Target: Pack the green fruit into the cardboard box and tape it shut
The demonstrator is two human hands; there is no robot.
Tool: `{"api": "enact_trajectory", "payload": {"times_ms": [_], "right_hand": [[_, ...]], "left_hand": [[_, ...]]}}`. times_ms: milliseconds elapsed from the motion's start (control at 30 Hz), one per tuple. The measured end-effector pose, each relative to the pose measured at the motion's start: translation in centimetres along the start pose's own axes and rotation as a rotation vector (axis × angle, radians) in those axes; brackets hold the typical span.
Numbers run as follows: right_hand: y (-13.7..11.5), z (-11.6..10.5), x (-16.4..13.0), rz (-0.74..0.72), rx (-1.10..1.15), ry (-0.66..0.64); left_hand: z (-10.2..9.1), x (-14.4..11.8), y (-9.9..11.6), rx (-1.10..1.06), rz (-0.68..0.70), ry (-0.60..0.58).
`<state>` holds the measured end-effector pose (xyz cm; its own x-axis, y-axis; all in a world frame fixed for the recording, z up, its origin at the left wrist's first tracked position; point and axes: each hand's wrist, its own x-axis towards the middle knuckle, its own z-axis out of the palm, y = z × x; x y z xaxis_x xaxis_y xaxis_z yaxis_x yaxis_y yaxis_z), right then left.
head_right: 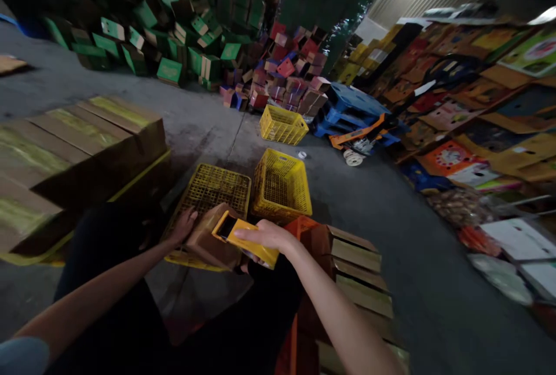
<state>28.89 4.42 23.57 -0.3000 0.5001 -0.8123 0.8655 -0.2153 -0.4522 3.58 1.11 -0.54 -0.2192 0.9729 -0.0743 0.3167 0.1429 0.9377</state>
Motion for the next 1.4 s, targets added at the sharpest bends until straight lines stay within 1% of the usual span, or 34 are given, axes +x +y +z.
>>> {"api": "enact_trajectory", "payload": {"times_ms": [67, 100, 167, 233, 267, 300, 333, 400, 467, 567, 733, 833, 933, 1033, 1133, 1200, 1267, 1400], "right_hand": [[-1.2, 0.0, 1.2, 0.001, -0.027, 0.029], [-1.7, -0.2, 1.7, -0.002, -0.047, 0.039], [-2.5, -0.5, 2.5, -0.009, -0.096, 0.039], [-3.0, -0.7, 2.9, -0.02, -0.133, 0.035], [-3.1, -0.7, 2.9, -0.019, -0.14, 0.033], [-3.1, -0.7, 2.8, -0.019, -0.138, 0.031], [-3.1, -0.6, 2.7, -0.022, -0.128, 0.031], [-2.8, -0.4, 2.4, -0.029, -0.104, 0.027], [-2.4, -0.2, 2.3, -0.047, -0.076, 0.015], [-1.7, -0.2, 2.8, -0.077, -0.055, -0.015], [-1.1, -0.2, 3.3, -0.119, -0.053, -0.029], [-0.8, -0.1, 2.6, -0.09, -0.033, -0.039], [-0.1, 0.0, 1.8, -0.084, -0.01, -0.031], [0.7, 0.2, 1.4, -0.096, 0.024, -0.006], [1.2, 0.5, 1.5, -0.113, 0.064, 0.011], [1.5, 0.6, 1.8, -0.123, 0.064, 0.014], [1.8, 0.5, 2.1, -0.119, 0.049, 0.01], [2.0, 0.5, 2.1, -0.105, 0.052, -0.011]], "left_hand": [[-1.4, -0.1, 1.7, -0.028, 0.069, 0.036], [-2.1, -0.5, 2.7, -0.048, 0.133, 0.027], [-3.6, -1.5, 4.6, -0.077, 0.413, -0.101], [-4.7, -2.5, 6.1, 0.019, 0.637, -0.247], [-5.0, -2.9, 6.6, 0.094, 0.725, -0.3], [-5.3, -3.0, 6.8, 0.173, 0.798, -0.329], [-5.4, -3.0, 6.9, 0.248, 0.857, -0.332], [-5.5, -2.7, 6.6, 0.379, 0.929, -0.287], [-5.6, -2.2, 6.0, 0.484, 0.96, -0.235], [-5.8, -1.6, 5.6, 0.588, 0.968, -0.209], [-6.1, -1.3, 5.7, 0.658, 0.947, -0.209], [-6.5, -1.3, 5.6, 0.685, 0.928, -0.228], [-6.9, -1.4, 5.7, 0.701, 0.915, -0.219], [-6.8, -1.6, 6.6, 0.721, 0.961, -0.19], [-6.1, -2.0, 8.2, 0.772, 1.023, -0.177], [-5.4, -2.5, 9.2, 0.81, 1.053, -0.193], [-4.7, -2.8, 9.9, 0.837, 1.073, -0.235], [-4.0, -3.1, 10.2, 0.859, 1.083, -0.27]]}}
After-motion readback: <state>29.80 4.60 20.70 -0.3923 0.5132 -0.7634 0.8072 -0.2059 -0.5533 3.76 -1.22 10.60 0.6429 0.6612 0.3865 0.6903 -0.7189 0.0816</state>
